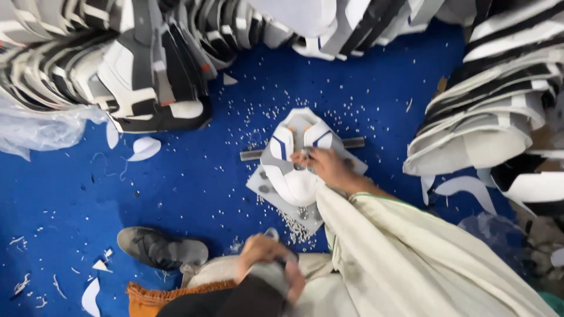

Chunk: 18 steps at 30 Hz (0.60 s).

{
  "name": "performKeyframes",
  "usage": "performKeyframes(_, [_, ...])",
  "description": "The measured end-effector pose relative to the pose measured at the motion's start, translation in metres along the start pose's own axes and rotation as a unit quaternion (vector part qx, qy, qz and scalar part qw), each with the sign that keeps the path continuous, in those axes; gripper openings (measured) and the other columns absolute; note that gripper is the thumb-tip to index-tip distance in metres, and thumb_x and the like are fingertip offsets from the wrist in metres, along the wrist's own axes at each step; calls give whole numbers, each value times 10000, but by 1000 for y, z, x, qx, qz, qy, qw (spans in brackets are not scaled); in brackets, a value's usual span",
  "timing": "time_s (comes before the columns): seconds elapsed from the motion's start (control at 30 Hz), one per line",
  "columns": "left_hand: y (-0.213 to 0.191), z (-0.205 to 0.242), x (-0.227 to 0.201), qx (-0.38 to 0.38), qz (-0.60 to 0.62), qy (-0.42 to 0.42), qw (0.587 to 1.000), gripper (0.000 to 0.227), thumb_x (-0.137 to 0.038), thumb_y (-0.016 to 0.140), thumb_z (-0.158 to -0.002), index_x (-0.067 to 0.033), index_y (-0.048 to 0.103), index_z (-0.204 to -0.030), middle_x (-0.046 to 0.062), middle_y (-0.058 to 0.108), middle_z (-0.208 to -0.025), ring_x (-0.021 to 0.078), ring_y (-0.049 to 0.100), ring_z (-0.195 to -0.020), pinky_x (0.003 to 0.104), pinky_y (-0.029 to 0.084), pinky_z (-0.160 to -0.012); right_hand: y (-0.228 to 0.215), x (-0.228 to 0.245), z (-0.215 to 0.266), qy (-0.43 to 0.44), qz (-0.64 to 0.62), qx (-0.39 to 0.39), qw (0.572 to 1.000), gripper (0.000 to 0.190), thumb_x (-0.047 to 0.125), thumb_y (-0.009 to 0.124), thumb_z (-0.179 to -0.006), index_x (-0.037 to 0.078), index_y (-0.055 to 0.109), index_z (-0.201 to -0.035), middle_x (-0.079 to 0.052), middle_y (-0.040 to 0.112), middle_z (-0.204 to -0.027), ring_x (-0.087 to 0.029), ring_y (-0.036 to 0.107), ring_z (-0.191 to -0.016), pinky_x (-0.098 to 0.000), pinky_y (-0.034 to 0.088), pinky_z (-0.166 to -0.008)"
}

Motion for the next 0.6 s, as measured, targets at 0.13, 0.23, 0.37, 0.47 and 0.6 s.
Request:
performKeyframes(0.13, [34, 21, 61, 22, -15, -209, 977, 245, -122, 761, -711, -38, 554, -811, 71, 581, -645, 230, 630, -457, 354, 517, -472, 2, -22, 10, -22, 73, 23, 997, 303, -36, 606, -917, -23, 687, -1209, -109, 754, -1064, -158, 724, -945, -314, 563, -806])
performKeyframes(0.23, [33, 6, 46, 127, -213, -282, 927, 424, -165, 896, -593, -23, 614, -876, 121, 651, -650, 340, 692, -571, 396, 507, -586, 3, -80, -8, 45, 9, -11, 999, 226, -13, 657, -942, -42, 707, -1161, -136, 758, -995, -174, 711, -902, -323, 565, -789])
performKeyframes(0.37, [8, -12, -16, 30, -88, -269, 959, 355, -167, 843, -618, -25, 603, -838, 84, 686, -634, 223, 684, -554, 357, 555, -562, -4, -59, -19, 102, -205, -34, 973, 137, 30, 582, -1033, -33, 700, -1065, -103, 780, -1026, -165, 751, -943, -298, 611, -842])
performKeyframes(0.47, [6, -9, -6, -15, -60, -146, 987, 340, -157, 821, -597, -50, 560, -786, 82, 633, -611, 231, 605, -518, 365, 494, -554, -6, -38, -24, 75, -181, -20, 980, 121, 19, 592, -1008, -34, 694, -1046, -94, 780, -1038, -158, 759, -976, -288, 616, -859])
performKeyframes(0.6, [40, 12, 70, -121, 66, -12, 990, 327, -170, 757, -691, -58, 522, -890, 81, 591, -773, 207, 566, -648, 331, 468, -629, -1, -2, -9, -17, -31, -33, 999, 157, -14, 615, -955, -45, 700, -1084, -96, 768, -1037, -157, 742, -971, -279, 587, -842])
Point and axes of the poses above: each hand's wrist, its own z-axis away from the middle knuckle, its own y-axis out of the palm, x = y × z, the point moved 1 cm from there along -z, towards the middle knuckle
